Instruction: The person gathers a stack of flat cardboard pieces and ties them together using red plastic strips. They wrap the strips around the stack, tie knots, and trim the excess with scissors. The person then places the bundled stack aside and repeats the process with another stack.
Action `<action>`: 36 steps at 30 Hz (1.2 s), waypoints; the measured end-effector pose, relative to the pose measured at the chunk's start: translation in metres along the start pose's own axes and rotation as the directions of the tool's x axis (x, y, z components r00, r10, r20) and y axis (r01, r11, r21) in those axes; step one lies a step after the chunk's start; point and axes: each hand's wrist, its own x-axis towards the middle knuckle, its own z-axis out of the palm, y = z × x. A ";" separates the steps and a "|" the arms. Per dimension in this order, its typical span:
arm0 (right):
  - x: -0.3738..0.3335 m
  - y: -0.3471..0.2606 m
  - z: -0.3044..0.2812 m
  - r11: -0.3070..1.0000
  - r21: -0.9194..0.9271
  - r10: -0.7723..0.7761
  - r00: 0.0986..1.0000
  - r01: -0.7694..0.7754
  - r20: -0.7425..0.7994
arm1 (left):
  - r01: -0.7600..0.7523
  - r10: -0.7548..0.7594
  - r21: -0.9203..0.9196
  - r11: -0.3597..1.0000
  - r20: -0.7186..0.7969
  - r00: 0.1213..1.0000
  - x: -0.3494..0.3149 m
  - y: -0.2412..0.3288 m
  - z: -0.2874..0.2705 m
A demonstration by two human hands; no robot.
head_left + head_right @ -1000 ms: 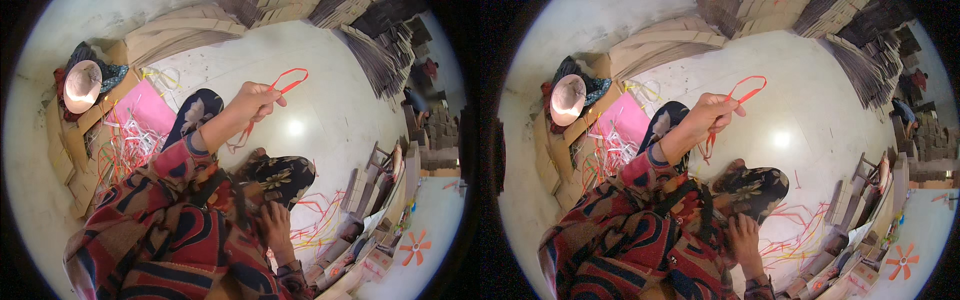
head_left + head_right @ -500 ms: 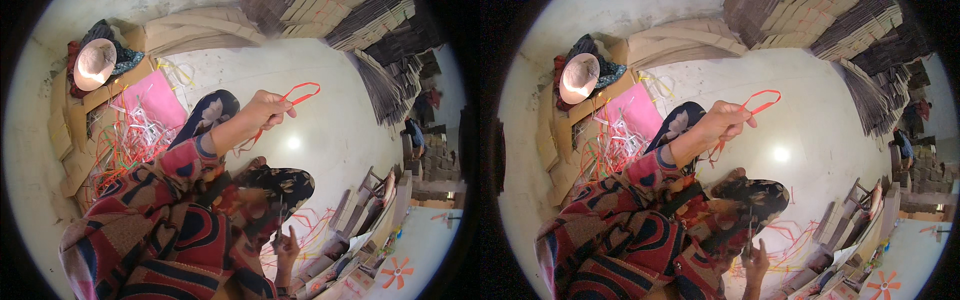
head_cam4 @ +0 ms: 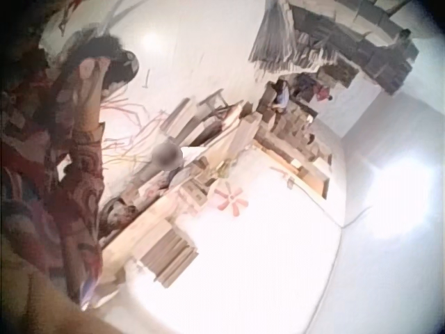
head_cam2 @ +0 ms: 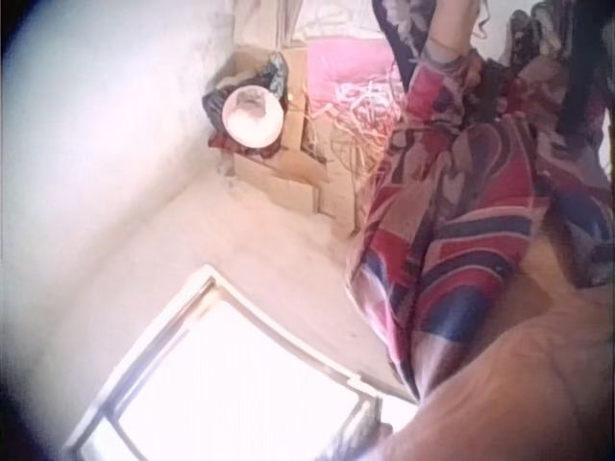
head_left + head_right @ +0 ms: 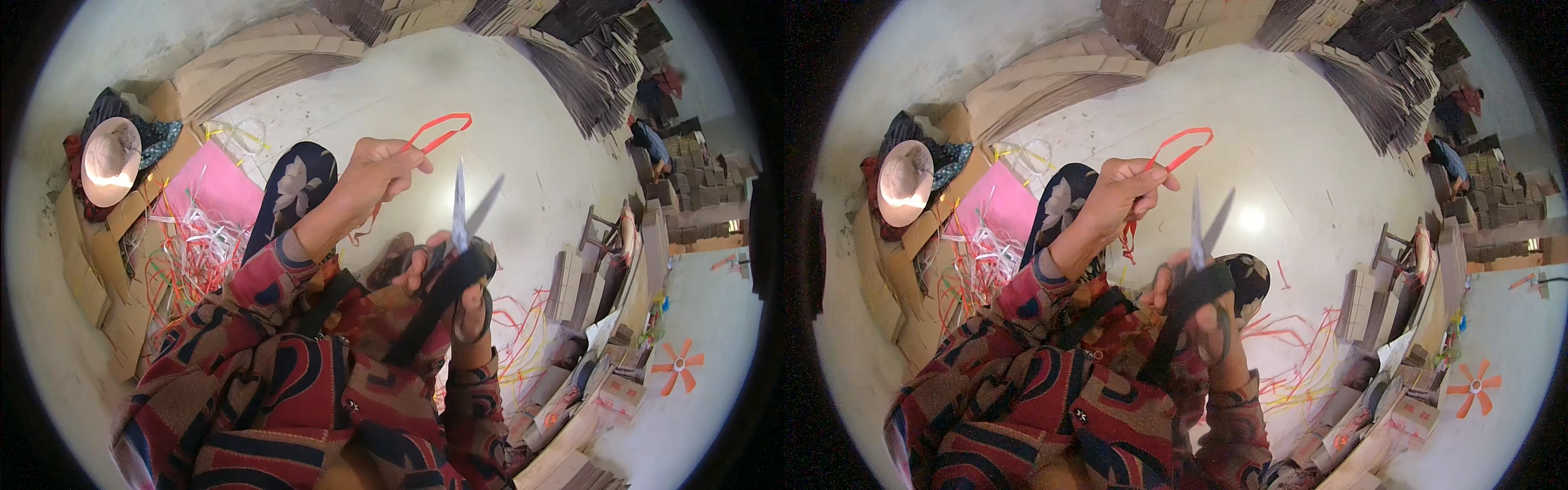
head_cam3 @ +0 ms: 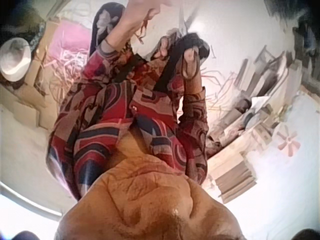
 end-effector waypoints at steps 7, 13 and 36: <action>0.028 -0.011 -0.001 0.995 0.061 -0.077 0.995 0.074 0.062 | -0.050 0.047 0.109 0.993 0.034 0.998 -0.002 -0.003 -0.001; 0.043 -0.025 -0.015 0.986 0.121 -0.118 0.993 0.118 -0.003 | -0.059 0.050 0.107 0.992 0.089 0.995 0.007 -0.011 0.002; 0.080 -0.059 -0.036 0.947 0.308 -0.091 0.996 0.086 0.000 | -0.698 0.484 0.706 0.120 0.572 0.662 0.040 -0.016 0.013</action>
